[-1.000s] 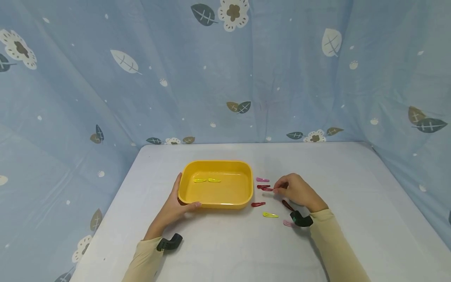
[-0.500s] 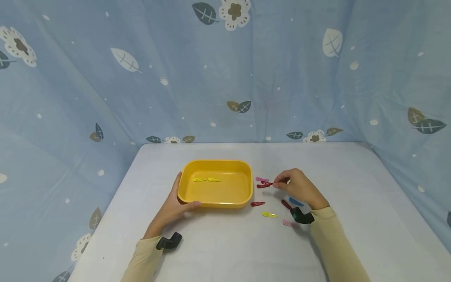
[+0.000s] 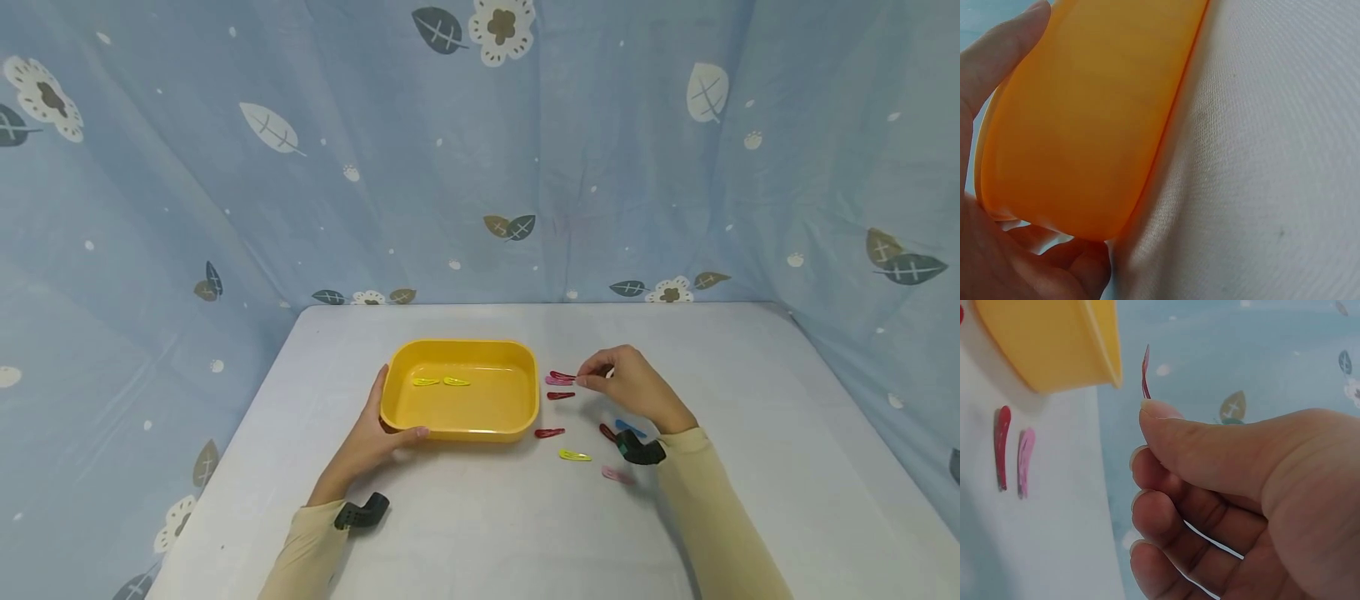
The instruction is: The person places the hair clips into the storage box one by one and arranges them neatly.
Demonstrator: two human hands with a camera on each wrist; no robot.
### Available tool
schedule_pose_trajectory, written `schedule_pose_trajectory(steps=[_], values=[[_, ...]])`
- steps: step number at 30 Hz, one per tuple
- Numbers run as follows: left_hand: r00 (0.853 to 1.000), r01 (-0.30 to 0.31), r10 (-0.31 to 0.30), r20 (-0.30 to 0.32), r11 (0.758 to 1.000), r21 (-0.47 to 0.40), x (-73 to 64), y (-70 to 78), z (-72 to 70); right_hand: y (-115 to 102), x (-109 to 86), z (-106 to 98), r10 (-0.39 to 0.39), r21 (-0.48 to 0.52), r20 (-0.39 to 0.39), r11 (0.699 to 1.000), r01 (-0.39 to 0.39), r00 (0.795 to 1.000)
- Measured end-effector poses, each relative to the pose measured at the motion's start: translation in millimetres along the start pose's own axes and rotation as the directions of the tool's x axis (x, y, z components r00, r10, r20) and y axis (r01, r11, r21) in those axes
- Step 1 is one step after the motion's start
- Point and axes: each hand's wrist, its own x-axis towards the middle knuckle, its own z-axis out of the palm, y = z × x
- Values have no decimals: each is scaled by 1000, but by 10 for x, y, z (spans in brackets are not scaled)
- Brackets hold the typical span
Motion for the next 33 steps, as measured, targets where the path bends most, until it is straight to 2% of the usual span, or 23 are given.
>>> schedule_pose_trajectory(steps=[9, 20, 30, 33], values=[[1000, 3, -3, 1, 1000, 2, -1, 6, 1, -138, 66, -43, -39, -7, -4, 999, 39, 999], [1000, -1, 1, 5, 1000, 4, -5, -7, -9, -350, 241, -31, -85, -8, 0, 996, 85, 996], [1000, -8, 8, 9, 1000, -8, 2, -29, -10, -472, 400, 75, -47, 9, 16, 999, 47, 999], [1000, -7, 7, 8, 1000, -2, 3, -32, -9, -496, 440, 95, -57, 24, 25, 998, 56, 998]])
